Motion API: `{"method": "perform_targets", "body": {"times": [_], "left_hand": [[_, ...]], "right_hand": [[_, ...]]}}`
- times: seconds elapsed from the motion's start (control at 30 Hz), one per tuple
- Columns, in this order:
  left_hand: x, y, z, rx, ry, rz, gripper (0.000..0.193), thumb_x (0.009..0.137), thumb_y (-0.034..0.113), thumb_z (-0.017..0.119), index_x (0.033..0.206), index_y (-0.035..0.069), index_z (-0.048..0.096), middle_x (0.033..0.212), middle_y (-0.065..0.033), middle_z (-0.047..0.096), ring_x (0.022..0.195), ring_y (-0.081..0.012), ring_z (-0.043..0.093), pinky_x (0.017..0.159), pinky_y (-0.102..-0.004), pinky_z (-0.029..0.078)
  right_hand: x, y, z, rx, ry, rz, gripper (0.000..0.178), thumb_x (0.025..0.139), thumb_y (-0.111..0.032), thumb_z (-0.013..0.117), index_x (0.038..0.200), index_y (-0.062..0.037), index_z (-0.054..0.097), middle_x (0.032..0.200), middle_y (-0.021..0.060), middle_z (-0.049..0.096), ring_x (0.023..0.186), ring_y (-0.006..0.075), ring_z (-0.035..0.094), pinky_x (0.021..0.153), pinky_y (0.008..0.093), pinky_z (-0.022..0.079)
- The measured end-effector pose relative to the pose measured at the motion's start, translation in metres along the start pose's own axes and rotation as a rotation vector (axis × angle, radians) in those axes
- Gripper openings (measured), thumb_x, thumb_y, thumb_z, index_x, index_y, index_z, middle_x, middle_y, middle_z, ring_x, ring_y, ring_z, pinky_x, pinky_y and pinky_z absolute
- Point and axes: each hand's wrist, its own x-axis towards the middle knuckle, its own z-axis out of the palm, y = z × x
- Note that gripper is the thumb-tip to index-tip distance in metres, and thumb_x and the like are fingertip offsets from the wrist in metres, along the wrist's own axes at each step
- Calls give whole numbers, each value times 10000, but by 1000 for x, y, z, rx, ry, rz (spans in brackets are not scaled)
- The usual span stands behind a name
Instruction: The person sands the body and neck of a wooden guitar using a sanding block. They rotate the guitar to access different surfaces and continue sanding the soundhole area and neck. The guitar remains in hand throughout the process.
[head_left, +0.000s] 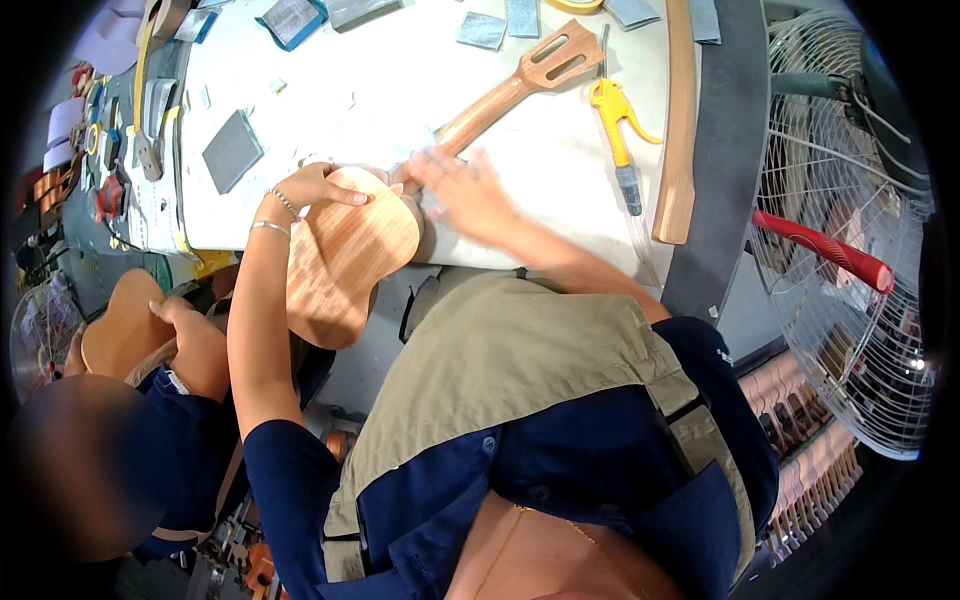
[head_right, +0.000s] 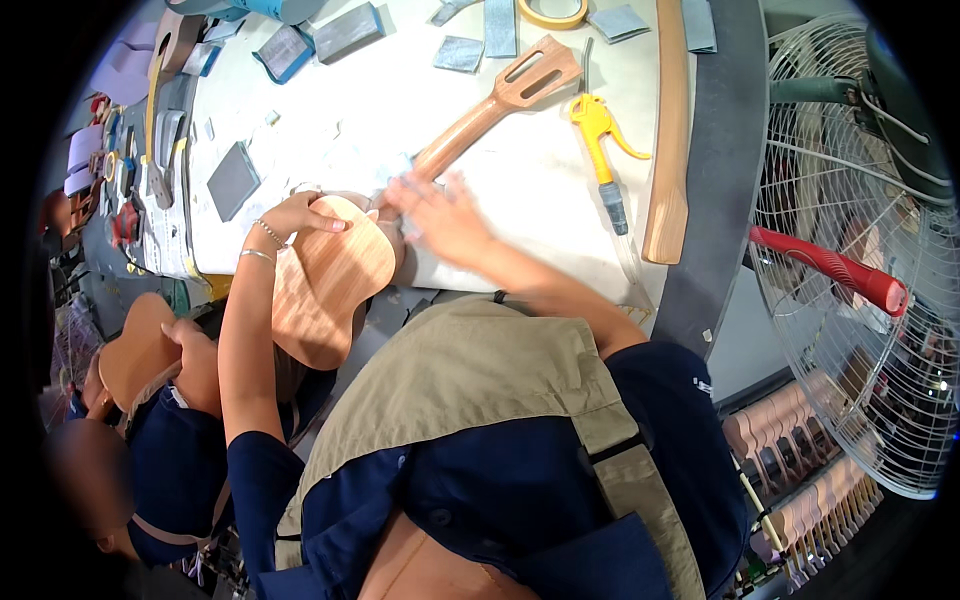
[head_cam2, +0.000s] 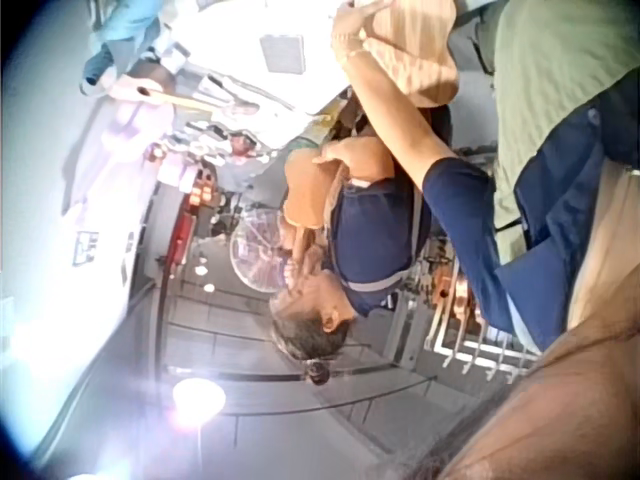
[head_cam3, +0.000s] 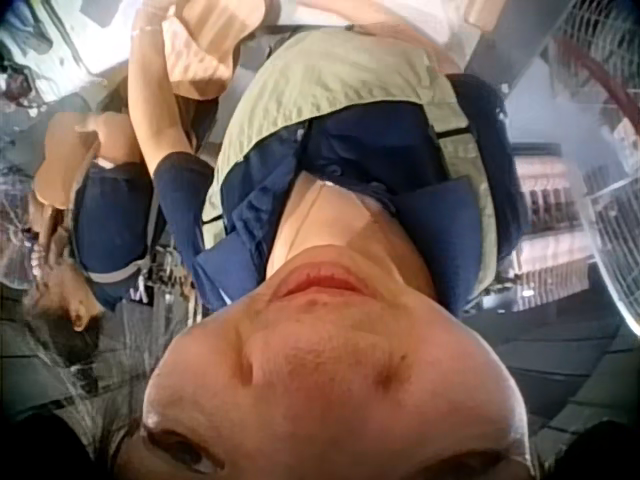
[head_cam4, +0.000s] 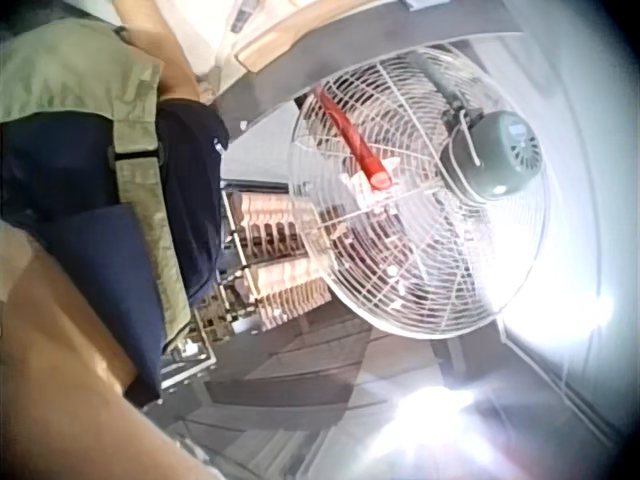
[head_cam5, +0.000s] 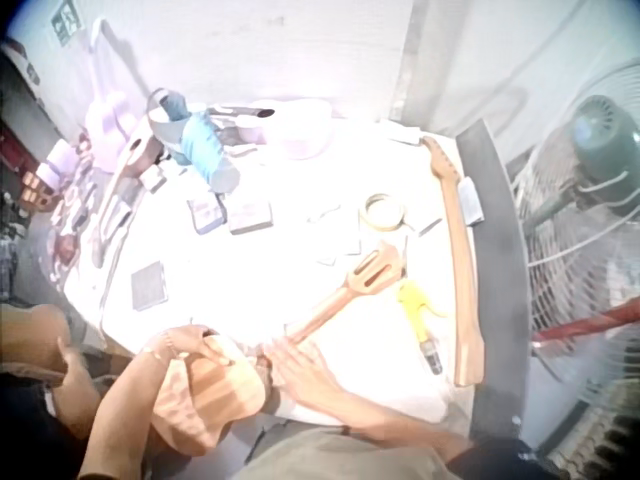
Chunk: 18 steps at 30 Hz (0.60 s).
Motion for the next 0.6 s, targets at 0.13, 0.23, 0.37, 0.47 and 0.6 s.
{"method": "perform_targets", "body": {"times": [0.13,0.23,0.37,0.47,0.6], "left_hand": [[-2,-19,6,-45,129,20,935,463,387,870,1163,-101,486,1069,-203,578,1050,-288,540,937,-326,386],[-23,5,15,56,342,112,880,440,414,882,1058,-99,523,974,-215,601,982,-302,572,893,-322,417],[-78,63,39,333,682,211,737,462,365,874,953,-45,509,898,-184,572,888,-319,551,794,-360,450],[-75,57,58,484,925,351,713,504,291,848,1034,-28,493,929,-163,547,924,-339,507,836,-399,430],[-72,49,82,567,999,361,731,549,257,824,1123,-7,458,1055,-162,505,1000,-324,477,862,-392,407]], "right_hand": [[9,38,-34,-143,-147,-20,686,797,-331,613,1407,-260,307,1465,-44,290,1358,173,241,1064,573,107],[17,91,-62,-454,120,163,571,877,-390,492,1397,-220,328,1472,-25,273,1366,176,218,1058,577,87],[41,63,-55,-180,250,132,532,892,-314,488,1381,-155,351,1448,20,316,1356,179,242,1054,589,89],[45,5,-58,124,24,-171,523,896,-226,473,1392,-141,330,1445,22,324,1365,181,229,1081,547,26],[29,-3,-69,260,-93,-338,492,901,-193,466,1378,-143,353,1443,10,327,1359,177,240,1099,516,47]]}}
